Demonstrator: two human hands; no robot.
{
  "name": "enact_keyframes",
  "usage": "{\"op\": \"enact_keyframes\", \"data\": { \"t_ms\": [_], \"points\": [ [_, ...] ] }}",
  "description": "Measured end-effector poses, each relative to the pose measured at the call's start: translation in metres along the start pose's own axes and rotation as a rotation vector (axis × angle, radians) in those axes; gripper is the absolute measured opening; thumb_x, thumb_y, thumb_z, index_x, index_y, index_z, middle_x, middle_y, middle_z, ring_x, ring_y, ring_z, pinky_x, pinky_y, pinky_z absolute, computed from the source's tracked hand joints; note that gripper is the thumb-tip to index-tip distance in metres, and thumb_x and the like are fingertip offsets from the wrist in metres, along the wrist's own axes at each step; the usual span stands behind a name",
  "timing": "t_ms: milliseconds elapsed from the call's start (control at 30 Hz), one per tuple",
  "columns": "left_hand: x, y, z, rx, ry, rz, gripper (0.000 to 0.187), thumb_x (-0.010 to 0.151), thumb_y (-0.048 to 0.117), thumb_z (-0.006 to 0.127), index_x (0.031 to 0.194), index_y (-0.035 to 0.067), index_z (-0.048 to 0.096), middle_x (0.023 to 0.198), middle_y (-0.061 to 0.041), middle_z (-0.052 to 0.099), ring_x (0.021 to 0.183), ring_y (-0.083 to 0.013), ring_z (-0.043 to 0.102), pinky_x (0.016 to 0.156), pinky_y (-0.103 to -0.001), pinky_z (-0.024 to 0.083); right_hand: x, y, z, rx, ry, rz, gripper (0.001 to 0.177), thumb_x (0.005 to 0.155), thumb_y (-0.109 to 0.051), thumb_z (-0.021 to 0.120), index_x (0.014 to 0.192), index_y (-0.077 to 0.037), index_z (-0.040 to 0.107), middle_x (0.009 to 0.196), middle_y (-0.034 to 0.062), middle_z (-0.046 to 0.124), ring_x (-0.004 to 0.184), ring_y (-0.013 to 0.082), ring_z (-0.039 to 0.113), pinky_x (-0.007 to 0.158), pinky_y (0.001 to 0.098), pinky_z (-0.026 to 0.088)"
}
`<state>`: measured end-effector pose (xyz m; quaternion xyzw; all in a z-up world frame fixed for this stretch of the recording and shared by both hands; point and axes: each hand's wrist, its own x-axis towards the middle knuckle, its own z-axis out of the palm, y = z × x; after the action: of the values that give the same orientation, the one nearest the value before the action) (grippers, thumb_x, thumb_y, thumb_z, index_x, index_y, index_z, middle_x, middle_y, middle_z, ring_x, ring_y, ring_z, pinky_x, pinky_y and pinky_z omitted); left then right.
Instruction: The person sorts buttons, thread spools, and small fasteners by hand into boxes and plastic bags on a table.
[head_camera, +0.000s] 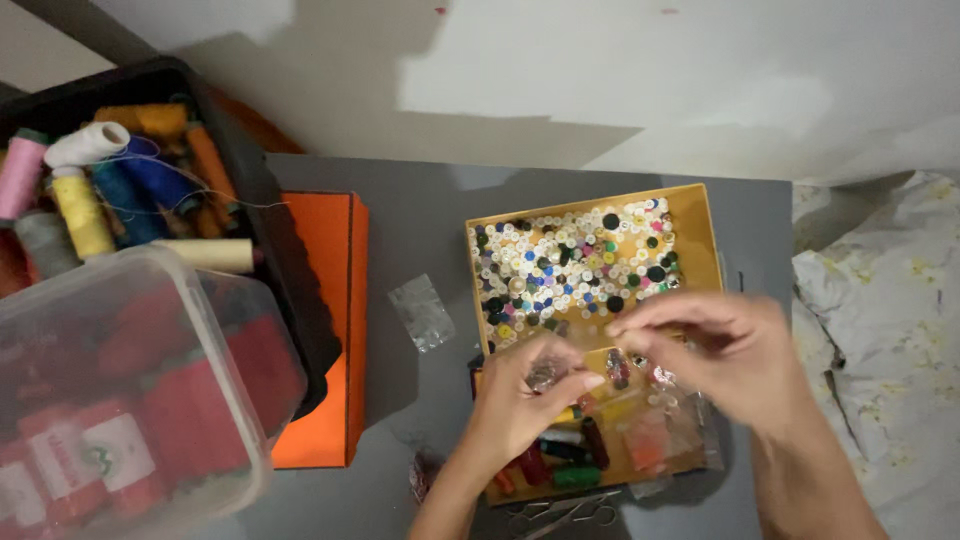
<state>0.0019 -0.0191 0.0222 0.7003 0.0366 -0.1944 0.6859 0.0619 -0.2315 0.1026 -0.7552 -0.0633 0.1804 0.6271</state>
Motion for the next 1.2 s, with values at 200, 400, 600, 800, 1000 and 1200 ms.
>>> {"op": "enact_keyframes", "data": {
  "t_ms": [200, 400, 600, 800, 1000, 1200],
  "points": [
    [-0.003, 0.021, 0.002, 0.037, -0.005, -0.005, 0.027, 0.08, 0.029, 0.085, 0.094, 0.008, 0.073, 0.089, -0.002, 0.074, 0.078, -0.0132, 0.071, 0.068, -0.03, 0.061, -0.001, -0.025, 0.019, -0.255, -0.032, -0.235, 0.021, 0.084, 0.003, 0.077, 0.103, -0.005, 0.078, 0.1, 0.0056, 0.079, 0.088, 0.0157, 0.075, 0.075, 0.0286, 0.061],
    [-0.007, 0.028, 0.001, 0.098, -0.007, 0.117, 0.027, 0.08, 0.025, 0.088, 0.093, 0.006, 0.074, 0.087, -0.004, 0.075, 0.075, -0.013, 0.07, 0.069, -0.029, 0.056, 0.001, -0.033, 0.011, -0.39, -0.1, -0.27, 0.024, 0.082, -0.001, 0.076, 0.104, -0.008, 0.081, 0.108, 0.0069, 0.076, 0.093, 0.019, 0.074, 0.076, 0.0302, 0.061],
    [-0.01, 0.023, -0.003, 0.012, -0.021, 0.1, 0.024, 0.082, 0.022, 0.087, 0.091, 0.004, 0.073, 0.086, -0.004, 0.075, 0.075, -0.0114, 0.069, 0.068, -0.028, 0.056, -0.008, -0.041, -0.044, -0.414, 0.129, -0.176, 0.015, 0.102, -0.008, 0.065, 0.114, -0.009, 0.075, 0.117, 0.0086, 0.077, 0.104, 0.0218, 0.073, 0.088, 0.0307, 0.062],
    [-0.01, 0.0, -0.013, -0.078, 0.071, 0.12, 0.021, 0.082, 0.019, 0.085, 0.092, 0.005, 0.073, 0.101, -0.001, 0.076, 0.081, -0.0072, 0.07, 0.07, -0.024, 0.057, 0.036, 0.063, -0.073, -1.125, 0.069, 0.096, 0.022, 0.093, -0.019, 0.066, 0.104, -0.003, 0.076, 0.092, 0.0256, 0.071, 0.078, 0.0411, 0.069, 0.072, 0.0459, 0.059],
    [-0.015, -0.005, -0.017, -0.065, 0.106, 0.141, 0.019, 0.083, 0.013, 0.086, 0.091, 0.004, 0.072, 0.084, -0.002, 0.074, 0.075, -0.0065, 0.065, 0.069, -0.024, 0.053, 0.066, 0.133, -0.028, -1.244, 0.143, 0.273, 0.025, 0.088, -0.007, 0.066, 0.11, -0.01, 0.076, 0.087, 0.0256, 0.073, 0.085, 0.0418, 0.073, 0.078, 0.0496, 0.059],
    [-0.02, -0.003, -0.034, -0.117, 0.082, -0.077, 0.014, 0.083, 0.013, 0.083, 0.086, 0.005, 0.072, 0.074, 0.001, 0.068, 0.066, -0.0045, 0.057, 0.06, -0.024, 0.047, 0.073, 0.039, -0.078, -0.937, 0.02, 0.062, 0.03, 0.09, -0.011, 0.071, 0.119, -0.014, 0.075, 0.11, 0.0115, 0.077, 0.09, 0.0234, 0.076, 0.08, 0.0387, 0.059]
  ]
}}
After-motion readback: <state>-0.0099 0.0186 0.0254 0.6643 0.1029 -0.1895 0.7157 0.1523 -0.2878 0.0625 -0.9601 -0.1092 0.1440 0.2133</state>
